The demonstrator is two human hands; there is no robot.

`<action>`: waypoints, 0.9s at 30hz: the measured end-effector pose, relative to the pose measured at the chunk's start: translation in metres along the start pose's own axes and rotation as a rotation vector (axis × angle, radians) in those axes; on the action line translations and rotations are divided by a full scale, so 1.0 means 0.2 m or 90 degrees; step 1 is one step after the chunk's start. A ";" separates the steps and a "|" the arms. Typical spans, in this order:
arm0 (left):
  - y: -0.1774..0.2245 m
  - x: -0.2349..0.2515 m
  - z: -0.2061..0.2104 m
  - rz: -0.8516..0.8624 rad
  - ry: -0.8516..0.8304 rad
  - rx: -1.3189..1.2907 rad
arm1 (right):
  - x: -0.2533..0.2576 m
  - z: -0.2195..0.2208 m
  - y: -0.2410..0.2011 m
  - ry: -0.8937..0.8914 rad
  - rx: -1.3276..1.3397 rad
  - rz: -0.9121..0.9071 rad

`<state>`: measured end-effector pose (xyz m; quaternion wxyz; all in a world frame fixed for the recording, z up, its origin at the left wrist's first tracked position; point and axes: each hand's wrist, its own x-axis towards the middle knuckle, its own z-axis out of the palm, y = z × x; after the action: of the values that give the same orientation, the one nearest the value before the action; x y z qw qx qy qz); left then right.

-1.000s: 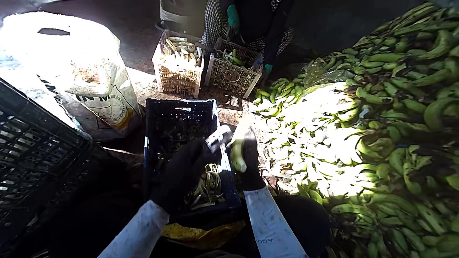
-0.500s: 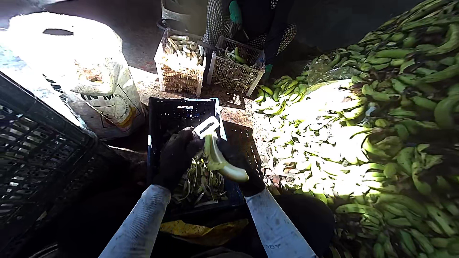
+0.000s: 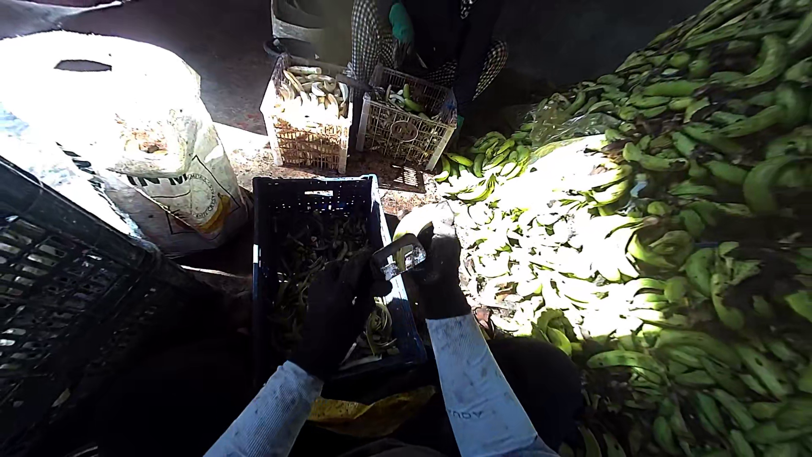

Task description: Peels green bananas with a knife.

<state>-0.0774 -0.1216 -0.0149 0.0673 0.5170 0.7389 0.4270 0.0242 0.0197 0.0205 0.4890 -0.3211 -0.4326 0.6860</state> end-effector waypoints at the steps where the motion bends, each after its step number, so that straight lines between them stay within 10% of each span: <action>1: -0.03 0.02 -0.01 -0.011 -0.013 0.004 | 0.00 -0.03 0.01 -0.071 -0.036 0.029; 10: -0.24 0.16 -0.09 -0.029 -0.112 -0.019 | -0.06 -0.15 0.05 -0.510 -0.281 0.315; 17: -0.32 0.20 -0.07 -0.257 -0.098 0.049 | -0.11 -0.18 0.06 -0.423 -0.230 0.318; 27: -0.09 0.03 0.02 0.091 -0.053 0.014 | 0.04 -0.15 0.11 -0.209 0.361 0.185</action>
<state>-0.0904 -0.1158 -0.0283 0.0619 0.5865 0.7013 0.4005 0.0383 0.0323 -0.0116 0.3802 -0.1163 -0.2477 0.8835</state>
